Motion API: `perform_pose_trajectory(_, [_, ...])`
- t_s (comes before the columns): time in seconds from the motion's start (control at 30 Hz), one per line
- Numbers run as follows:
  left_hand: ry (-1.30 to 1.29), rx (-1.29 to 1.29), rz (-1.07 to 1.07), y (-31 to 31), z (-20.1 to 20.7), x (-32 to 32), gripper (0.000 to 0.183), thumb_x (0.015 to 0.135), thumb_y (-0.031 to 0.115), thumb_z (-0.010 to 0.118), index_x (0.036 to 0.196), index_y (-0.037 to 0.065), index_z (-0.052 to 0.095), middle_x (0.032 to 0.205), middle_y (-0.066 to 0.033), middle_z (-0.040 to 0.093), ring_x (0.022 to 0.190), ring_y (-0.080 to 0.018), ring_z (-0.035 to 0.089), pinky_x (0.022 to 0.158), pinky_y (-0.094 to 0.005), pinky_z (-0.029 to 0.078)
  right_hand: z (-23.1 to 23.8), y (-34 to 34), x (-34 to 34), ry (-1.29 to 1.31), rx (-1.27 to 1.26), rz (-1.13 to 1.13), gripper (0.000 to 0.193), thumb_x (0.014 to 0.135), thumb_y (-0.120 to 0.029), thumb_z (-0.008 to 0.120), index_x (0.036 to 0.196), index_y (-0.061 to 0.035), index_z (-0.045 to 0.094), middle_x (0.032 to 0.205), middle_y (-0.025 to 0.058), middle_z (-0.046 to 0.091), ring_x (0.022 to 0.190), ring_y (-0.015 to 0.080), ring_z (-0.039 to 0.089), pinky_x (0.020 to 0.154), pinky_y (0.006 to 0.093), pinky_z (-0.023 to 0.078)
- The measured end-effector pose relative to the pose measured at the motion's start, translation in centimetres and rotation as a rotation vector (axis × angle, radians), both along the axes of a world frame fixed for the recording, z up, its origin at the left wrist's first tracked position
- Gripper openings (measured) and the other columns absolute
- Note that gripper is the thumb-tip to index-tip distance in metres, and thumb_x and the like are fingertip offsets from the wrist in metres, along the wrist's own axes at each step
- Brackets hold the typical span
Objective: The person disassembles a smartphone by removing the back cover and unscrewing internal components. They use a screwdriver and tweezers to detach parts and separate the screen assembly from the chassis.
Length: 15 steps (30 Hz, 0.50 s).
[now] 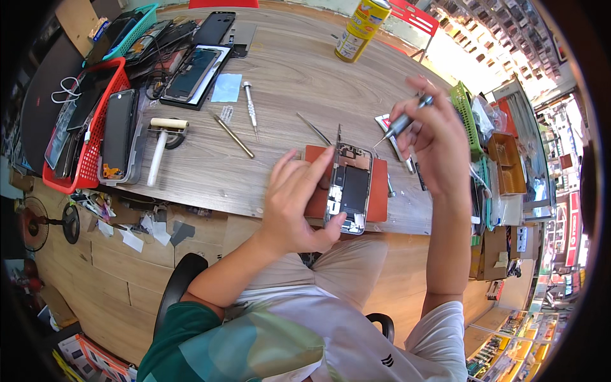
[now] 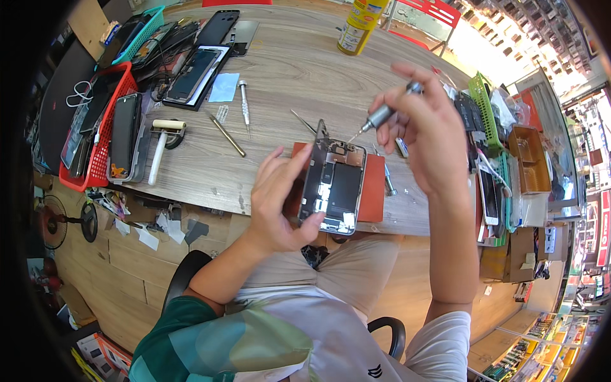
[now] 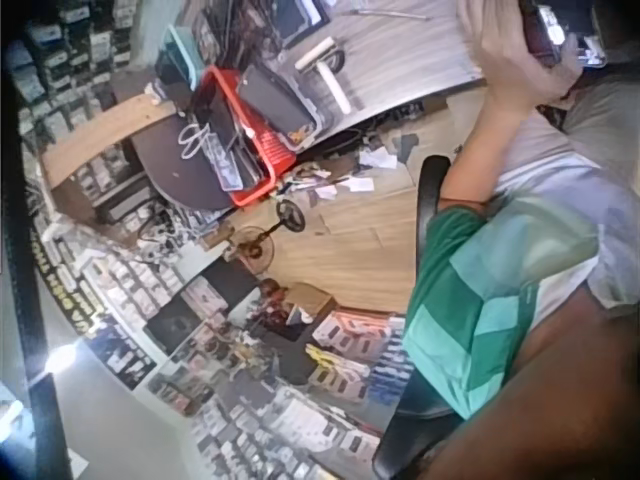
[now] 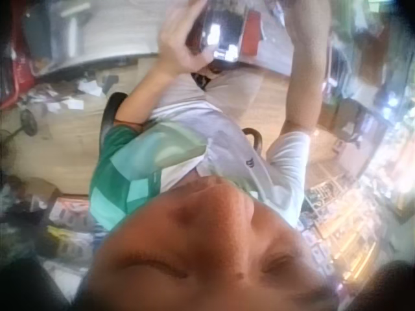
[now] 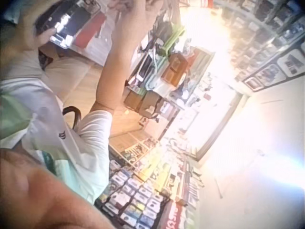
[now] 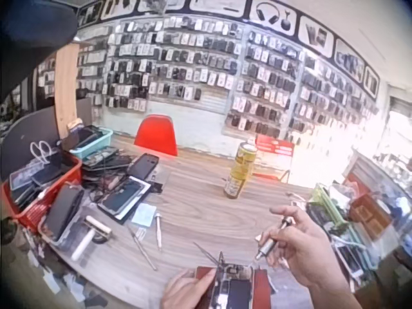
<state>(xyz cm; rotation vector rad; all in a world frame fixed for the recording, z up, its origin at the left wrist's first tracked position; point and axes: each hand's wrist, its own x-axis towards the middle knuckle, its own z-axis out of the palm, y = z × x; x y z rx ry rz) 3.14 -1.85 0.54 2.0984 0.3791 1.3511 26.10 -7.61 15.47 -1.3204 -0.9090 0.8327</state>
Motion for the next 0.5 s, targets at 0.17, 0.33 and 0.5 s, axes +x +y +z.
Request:
perform_pose_trajectory(0.17, [0.009,0.004,0.004,-0.1,0.1,0.0,0.093,0.076,0.032,0.083,0.157,-0.007,0.061,0.104,-0.0154,0.072,0.102,-0.0358,0.069,0.12,-0.0627,0.044,-6.4,-2.9,0.8,0.03,-0.072,-0.123,0.047,0.111,-0.008,0.07,0.151,0.003,0.049,0.111,0.0163,0.072,0.08,0.0173,0.073,0.062,0.0298,0.062])
perform_pose_trajectory(0.33, [0.057,-0.004,-0.008,-0.2,0.0,-0.2,0.09,0.083,0.038,0.08,0.153,-0.014,0.06,0.14,-0.032,0.074,0.126,-0.0439,0.073,0.127,-0.0631,0.038,-8.5,-3.2,-1.0,-0.122,0.035,-0.146,0.047,0.111,-0.004,0.068,0.153,0.002,0.047,0.115,0.0103,0.068,0.084,0.0117,0.07,0.067,0.0286,0.066])
perform_pose_trajectory(0.5, [0.05,-0.003,-0.004,-0.1,-0.2,-0.2,0.089,0.085,0.04,0.079,0.153,-0.014,0.06,0.146,-0.033,0.071,0.131,-0.0447,0.071,0.128,-0.0626,0.038,-9.4,-2.9,-1.5,-0.193,0.091,-0.188,0.048,0.111,-0.003,0.068,0.154,0.002,0.047,0.115,0.0083,0.067,0.084,0.0104,0.068,0.068,0.0283,0.066])
